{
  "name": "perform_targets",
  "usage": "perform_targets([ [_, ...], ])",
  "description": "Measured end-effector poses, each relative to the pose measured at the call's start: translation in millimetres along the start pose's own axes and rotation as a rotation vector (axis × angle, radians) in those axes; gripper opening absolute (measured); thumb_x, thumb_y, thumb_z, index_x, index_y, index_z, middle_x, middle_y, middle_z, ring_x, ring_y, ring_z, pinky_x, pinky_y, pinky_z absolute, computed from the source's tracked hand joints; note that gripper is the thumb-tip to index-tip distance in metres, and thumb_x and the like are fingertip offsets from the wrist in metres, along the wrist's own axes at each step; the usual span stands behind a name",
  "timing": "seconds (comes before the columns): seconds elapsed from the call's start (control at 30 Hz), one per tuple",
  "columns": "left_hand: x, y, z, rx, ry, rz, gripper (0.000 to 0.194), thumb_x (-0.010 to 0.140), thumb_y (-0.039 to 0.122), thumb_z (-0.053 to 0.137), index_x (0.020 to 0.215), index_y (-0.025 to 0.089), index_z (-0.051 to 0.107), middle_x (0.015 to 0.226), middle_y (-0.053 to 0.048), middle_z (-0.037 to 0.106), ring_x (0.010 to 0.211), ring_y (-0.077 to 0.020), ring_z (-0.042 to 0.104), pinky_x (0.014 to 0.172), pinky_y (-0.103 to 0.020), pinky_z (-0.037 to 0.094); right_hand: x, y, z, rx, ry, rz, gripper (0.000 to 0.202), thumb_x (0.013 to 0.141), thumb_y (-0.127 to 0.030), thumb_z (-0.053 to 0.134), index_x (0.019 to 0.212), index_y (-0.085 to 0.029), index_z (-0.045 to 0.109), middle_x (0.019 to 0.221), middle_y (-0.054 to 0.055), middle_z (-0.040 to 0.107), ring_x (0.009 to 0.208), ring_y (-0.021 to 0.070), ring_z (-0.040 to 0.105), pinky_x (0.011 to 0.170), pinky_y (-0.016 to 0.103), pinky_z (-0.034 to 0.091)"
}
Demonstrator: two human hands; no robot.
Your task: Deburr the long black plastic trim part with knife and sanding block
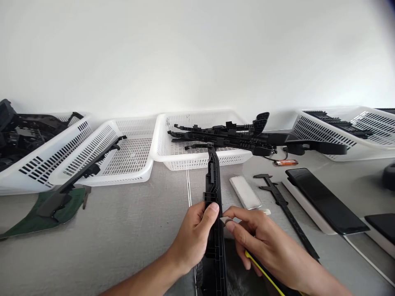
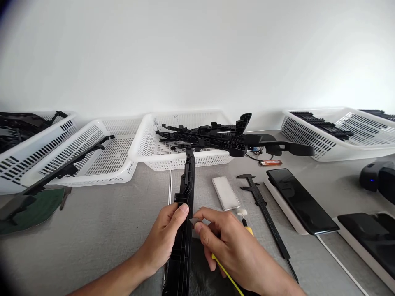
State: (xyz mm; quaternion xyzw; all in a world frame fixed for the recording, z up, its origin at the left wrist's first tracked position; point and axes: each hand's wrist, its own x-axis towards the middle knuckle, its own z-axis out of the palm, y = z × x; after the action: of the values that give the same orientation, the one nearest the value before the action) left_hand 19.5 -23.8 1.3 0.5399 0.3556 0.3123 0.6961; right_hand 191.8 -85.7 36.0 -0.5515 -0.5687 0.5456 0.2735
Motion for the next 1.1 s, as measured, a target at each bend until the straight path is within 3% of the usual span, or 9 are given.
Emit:
perform_targets([
  [0.13, 0.6, -0.9, -0.8, 0.005, 0.008, 0.009, 0.055, 0.098, 0.068, 0.054, 0.071, 0.022, 0.041, 0.065, 0.007, 0.032, 0.06, -0.0098, 0.029, 0.052, -0.024, 0.028, -1.0, 4.1, 1.8, 0.073, 0.014, 0.008, 0.053, 0.107, -0.068, 0.041, 0.114, -0.018, 0.059, 0.055, -0.005, 0.059, 0.042, 0.0088, 0.048, 0.043, 0.018, 0.041],
  [0.43, 0.4, -1.4, -0.2, 0.012, -0.026, -0.01, 0.054, 0.098, 0.068, 0.055, 0.073, 0.02, 0.049, 0.066, 0.005, 0.042, 0.06, -0.0104, 0.038, 0.054, -0.024, 0.032, -2.0, 5.2, -3.4, 0.069, 0.032, 0.071, 0.055, 0.105, -0.069, 0.044, 0.123, -0.019, 0.058, 0.056, -0.005, 0.062, 0.041, 0.0089, 0.048, 0.04, 0.017, 0.038],
  [0.9, 0.4, -2.3, -1.2, 0.036, -0.036, -0.017, 0.055, 0.098, 0.068, 0.054, 0.072, 0.021, 0.044, 0.065, 0.006, 0.037, 0.059, -0.0098, 0.034, 0.054, -0.024, 0.029, -2.1, 1.6, -3.1, -0.039, 0.036, 0.074, 0.049, 0.107, -0.066, 0.042, 0.111, -0.021, 0.06, 0.057, -0.006, 0.06, 0.042, 0.008, 0.048, 0.042, 0.016, 0.043],
  [1.1, 0.5, -0.8, -0.8, 0.037, -0.039, -0.008, 0.053, 0.1, 0.066, 0.053, 0.072, 0.021, 0.043, 0.065, 0.006, 0.035, 0.059, -0.0099, 0.033, 0.054, -0.024, 0.029, -2.4, 0.8, -4.1, -0.032, 0.007, 0.056, 0.051, 0.108, -0.064, 0.041, 0.123, -0.019, 0.06, 0.055, -0.006, 0.059, 0.041, 0.0082, 0.048, 0.044, 0.017, 0.043],
])
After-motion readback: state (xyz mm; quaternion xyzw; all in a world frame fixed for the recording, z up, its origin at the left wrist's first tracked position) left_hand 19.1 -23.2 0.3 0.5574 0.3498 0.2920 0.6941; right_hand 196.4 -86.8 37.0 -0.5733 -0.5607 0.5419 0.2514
